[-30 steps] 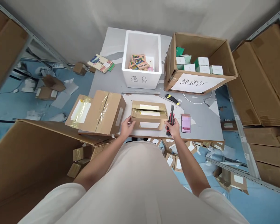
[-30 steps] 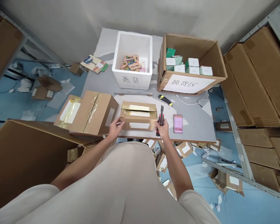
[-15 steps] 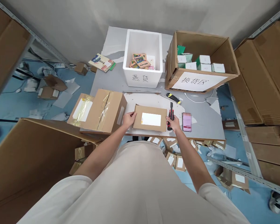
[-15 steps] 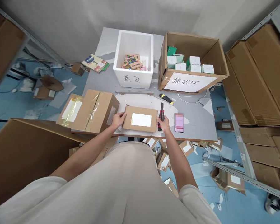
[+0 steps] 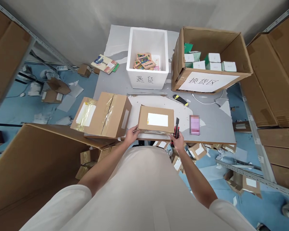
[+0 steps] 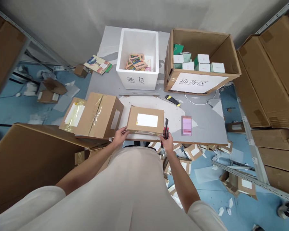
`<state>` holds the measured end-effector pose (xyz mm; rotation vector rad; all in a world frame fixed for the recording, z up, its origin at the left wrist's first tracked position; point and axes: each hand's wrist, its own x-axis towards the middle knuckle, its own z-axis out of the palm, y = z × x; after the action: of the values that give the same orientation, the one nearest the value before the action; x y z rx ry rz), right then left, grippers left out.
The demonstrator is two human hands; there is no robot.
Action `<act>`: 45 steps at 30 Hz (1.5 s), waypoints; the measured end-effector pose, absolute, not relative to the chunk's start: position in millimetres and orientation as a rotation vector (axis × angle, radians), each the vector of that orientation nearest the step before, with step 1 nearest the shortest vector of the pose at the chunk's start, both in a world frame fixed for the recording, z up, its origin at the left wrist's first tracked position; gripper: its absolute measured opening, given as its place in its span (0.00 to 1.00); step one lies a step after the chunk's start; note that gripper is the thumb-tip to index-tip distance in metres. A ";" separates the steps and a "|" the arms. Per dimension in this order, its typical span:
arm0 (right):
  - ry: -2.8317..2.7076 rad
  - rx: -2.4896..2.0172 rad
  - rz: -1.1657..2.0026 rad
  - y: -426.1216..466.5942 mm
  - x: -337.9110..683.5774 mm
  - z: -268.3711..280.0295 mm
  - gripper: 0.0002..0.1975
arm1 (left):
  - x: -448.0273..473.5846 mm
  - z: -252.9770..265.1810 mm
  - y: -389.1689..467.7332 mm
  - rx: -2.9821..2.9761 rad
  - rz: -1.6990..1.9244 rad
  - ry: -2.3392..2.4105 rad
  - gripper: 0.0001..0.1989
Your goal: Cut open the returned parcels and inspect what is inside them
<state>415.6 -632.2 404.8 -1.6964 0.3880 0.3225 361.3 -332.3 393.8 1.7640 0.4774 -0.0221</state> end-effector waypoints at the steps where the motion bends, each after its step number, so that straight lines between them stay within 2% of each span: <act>1: 0.381 -1.733 0.274 -632.3 425.2 412.7 0.20 | 366.9 403.8 -332.4 1.823 0.015 0.485 0.28; 6: 0.278 -2.025 0.164 -633.6 487.5 447.0 0.20 | 408.4 449.7 -331.6 2.171 0.094 0.562 0.21; 10: 0.203 -2.230 0.161 -629.9 513.9 448.3 0.19 | 423.7 456.2 -337.2 2.279 -0.030 0.508 0.24; 13: 0.151 -2.333 0.177 -631.2 514.4 450.4 0.19 | 412.4 446.1 -345.4 2.379 0.161 0.344 0.32; 15: 0.037 -2.402 0.150 -630.9 512.4 460.9 0.21 | 401.8 437.3 -351.9 2.454 0.316 0.131 0.28; 18: -0.481 -2.472 0.194 -618.5 513.6 487.3 0.25 | 392.5 425.9 -360.5 2.492 0.314 -0.223 0.14; 22: -1.348 -2.485 0.533 -581.2 524.8 513.0 0.30 | 392.7 416.7 -365.8 2.463 0.291 -0.330 0.13; 26: -1.691 -2.522 0.626 -555.9 536.8 512.4 0.36 | 394.4 413.5 -366.5 2.430 0.294 -0.316 0.12; 33: -1.841 -2.548 0.648 -549.0 546.7 513.1 0.41 | 393.5 412.5 -365.3 2.392 0.256 -0.283 0.13; 38: -1.834 -2.663 0.765 -543.8 545.6 523.9 0.36 | 393.4 410.9 -365.4 2.435 0.240 -0.270 0.13; 41: -1.803 -2.800 0.801 -568.7 544.1 534.7 0.34 | 393.4 410.1 -365.8 2.443 0.247 -0.244 0.14; 45: -1.715 -3.014 0.861 -634.8 543.5 547.6 0.39 | 394.1 409.6 -365.2 2.423 0.216 -0.235 0.14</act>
<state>543.5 -634.8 547.6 -3.0138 -1.7149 0.8608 394.1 -365.2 409.6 2.4226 -0.2355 0.2162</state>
